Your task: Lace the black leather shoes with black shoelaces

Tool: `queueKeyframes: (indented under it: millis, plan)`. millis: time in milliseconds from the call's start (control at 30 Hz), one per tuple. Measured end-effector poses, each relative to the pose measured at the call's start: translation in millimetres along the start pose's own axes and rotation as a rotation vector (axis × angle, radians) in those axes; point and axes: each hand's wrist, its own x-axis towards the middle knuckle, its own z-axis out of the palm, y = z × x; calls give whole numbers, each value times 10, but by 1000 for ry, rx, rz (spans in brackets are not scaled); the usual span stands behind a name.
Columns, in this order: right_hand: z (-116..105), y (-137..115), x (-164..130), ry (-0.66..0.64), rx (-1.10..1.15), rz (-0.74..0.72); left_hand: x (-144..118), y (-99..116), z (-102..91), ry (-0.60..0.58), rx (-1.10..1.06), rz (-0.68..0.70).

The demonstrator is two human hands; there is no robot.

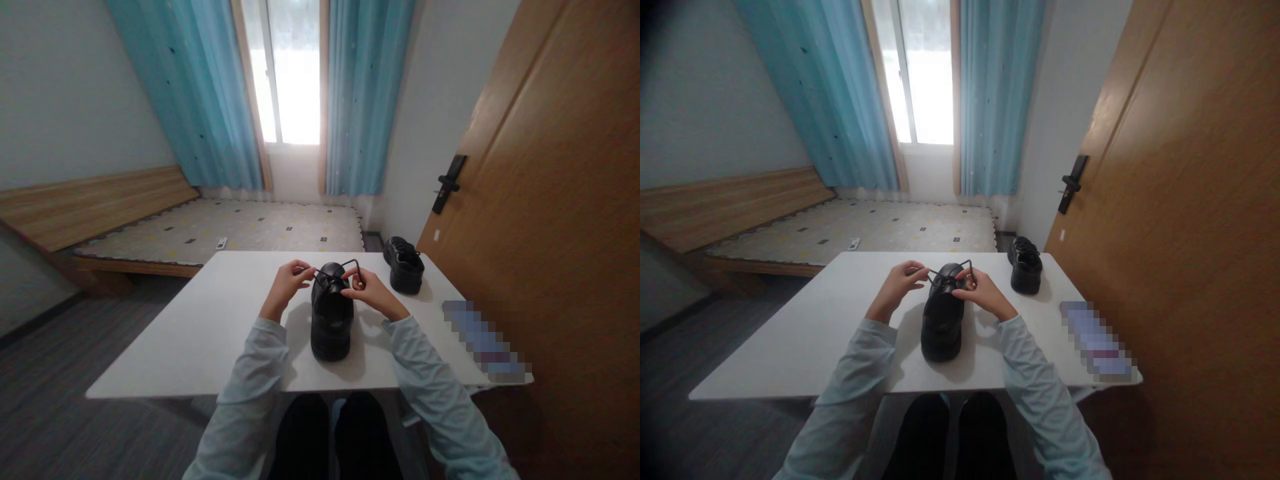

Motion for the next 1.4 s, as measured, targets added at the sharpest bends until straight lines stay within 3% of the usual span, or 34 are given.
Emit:
queueKeyframes:
  millis: [267,467,567,667,733,833,933,1167,1300,1400]
  plan:
    - [-7,18,-10,45,30,-11,21,6,17,92,-324,23]
    - [-8,10,4,270,223,-5,-19,89,37,5,-367,57]
    - [-23,-37,-22,302,355,-43,-28,102,32,-30,-272,99]
    - [-57,-117,-82,177,319,-140,-6,78,15,41,-100,155]
    - [-79,-178,-122,-41,213,-210,18,54,6,77,9,146]
    - [-92,-248,-154,-278,146,-273,40,27,7,31,124,104]
    - [-90,-259,-151,-328,152,-292,39,6,22,-51,167,51]
    - [-95,-231,-130,-219,74,-258,49,-73,-4,-189,373,38]
    - [-89,-163,-81,-132,-14,-183,52,-108,-29,-221,368,29]
    - [-67,-43,-17,28,-75,-47,54,-130,-32,-203,345,39]
